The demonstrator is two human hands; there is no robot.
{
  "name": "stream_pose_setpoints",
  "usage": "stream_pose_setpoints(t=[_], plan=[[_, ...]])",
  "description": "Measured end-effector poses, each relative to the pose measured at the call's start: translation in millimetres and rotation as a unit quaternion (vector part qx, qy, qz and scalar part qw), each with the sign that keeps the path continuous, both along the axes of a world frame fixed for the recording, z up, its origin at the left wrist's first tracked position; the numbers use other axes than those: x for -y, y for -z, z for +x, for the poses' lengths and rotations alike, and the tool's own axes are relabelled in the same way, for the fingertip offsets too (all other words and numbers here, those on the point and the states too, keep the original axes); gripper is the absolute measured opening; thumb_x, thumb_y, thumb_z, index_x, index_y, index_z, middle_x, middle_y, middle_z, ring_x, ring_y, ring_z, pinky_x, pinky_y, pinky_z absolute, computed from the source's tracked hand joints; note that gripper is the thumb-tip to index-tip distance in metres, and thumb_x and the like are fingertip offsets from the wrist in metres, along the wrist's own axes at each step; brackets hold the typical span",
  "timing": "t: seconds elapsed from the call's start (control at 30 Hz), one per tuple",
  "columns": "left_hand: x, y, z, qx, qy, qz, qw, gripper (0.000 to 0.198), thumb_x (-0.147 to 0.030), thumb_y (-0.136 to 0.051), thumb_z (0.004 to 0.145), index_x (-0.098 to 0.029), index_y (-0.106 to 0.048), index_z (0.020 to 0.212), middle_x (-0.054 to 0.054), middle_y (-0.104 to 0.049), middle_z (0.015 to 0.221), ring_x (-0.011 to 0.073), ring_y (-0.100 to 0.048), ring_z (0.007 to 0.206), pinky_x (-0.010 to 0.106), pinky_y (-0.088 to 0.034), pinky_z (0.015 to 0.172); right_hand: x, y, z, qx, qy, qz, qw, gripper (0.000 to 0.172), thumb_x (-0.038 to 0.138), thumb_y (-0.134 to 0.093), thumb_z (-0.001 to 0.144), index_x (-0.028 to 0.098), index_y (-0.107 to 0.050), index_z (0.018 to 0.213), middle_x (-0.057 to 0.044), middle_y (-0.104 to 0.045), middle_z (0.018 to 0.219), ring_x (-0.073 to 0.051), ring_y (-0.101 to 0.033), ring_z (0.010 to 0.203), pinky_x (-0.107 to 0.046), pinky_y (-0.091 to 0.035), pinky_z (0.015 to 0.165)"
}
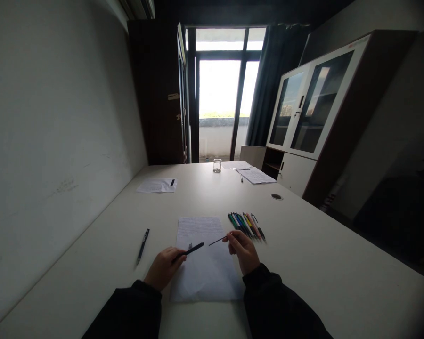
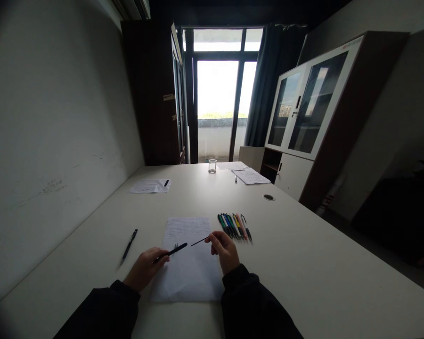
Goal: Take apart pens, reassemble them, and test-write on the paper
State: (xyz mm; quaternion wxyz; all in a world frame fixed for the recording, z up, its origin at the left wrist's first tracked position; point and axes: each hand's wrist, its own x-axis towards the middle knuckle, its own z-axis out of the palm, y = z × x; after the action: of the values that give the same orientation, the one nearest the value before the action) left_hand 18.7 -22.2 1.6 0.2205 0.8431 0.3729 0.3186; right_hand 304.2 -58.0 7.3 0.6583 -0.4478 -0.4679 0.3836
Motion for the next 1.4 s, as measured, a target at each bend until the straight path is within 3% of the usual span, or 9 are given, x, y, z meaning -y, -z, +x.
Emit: stream_pose_setpoints(t=[0.53, 0.7, 0.93, 1.13, 1.4], plan=[[-1.7, 3.3, -0.6, -0.002, 0.008, 0.007, 1.000, 0.015, -0.023, -0.057, 0.093, -0.022, -0.069, 0.102, 0.005, -0.071, 0.095, 0.0192, -0.066, 0.087, 0.029, -0.053, 0.078, -5.6, 4.7, 1.7, 0.020, 0.033, -0.023, 0.999, 0.036, 0.054, -0.067, 0.082, 0.019, -0.062, 0.088, -0.005, -0.070, 0.079, -0.011, -0.048, 0.048, -0.025, -0.037, 0.043], [-2.1, 4.9, -0.7, -0.005, 0.009, 0.009, 1.000, 0.016, -0.026, -0.057, 0.094, -0.022, -0.069, 0.103, 0.005, -0.071, 0.095, 0.0199, -0.067, 0.087, 0.030, -0.054, 0.077, -3.5, 1.4, -0.9, 0.050, 0.006, -0.030, 0.998, 0.037, 0.056, -0.066, 0.082, 0.019, -0.064, 0.089, -0.005, -0.072, 0.081, -0.011, -0.051, 0.049, -0.026, -0.041, 0.044], [-1.2, 3.0, 0.6, -0.006, 0.011, 0.014, 1.000, 0.016, -0.026, -0.058, 0.093, -0.023, -0.070, 0.104, 0.005, -0.072, 0.096, 0.0205, -0.067, 0.088, 0.031, -0.055, 0.078, 0.7, 3.4, -14.6, 0.143, -0.085, -0.046, 0.985, 0.031, 0.050, -0.075, 0.073, 0.021, -0.073, 0.082, -0.003, -0.073, 0.071, -0.013, -0.056, 0.046, -0.026, -0.047, 0.047], [0.0, 0.5, 1.8, -0.005, 0.014, 0.018, 1.000, 0.016, -0.025, -0.059, 0.092, -0.023, -0.070, 0.103, 0.005, -0.072, 0.096, 0.0202, -0.068, 0.088, 0.030, -0.055, 0.078, 0.3, 5.4, -11.6, 0.184, -0.050, -0.035, 0.981, 0.026, 0.046, -0.074, 0.075, 0.023, -0.074, 0.085, -0.001, -0.072, 0.073, -0.012, -0.058, 0.046, -0.026, -0.047, 0.047], [-0.5, 1.7, 1.5, -0.011, 0.023, 0.026, 0.999, 0.016, -0.023, -0.059, 0.092, -0.024, -0.071, 0.103, 0.005, -0.072, 0.094, 0.0200, -0.067, 0.088, 0.030, -0.054, 0.079, 1.8, 5.4, -15.7, 0.230, -0.058, -0.006, 0.971, 0.018, 0.041, -0.070, 0.078, 0.023, -0.073, 0.079, 0.000, -0.072, 0.070, -0.012, -0.057, 0.044, -0.025, -0.046, 0.045]])
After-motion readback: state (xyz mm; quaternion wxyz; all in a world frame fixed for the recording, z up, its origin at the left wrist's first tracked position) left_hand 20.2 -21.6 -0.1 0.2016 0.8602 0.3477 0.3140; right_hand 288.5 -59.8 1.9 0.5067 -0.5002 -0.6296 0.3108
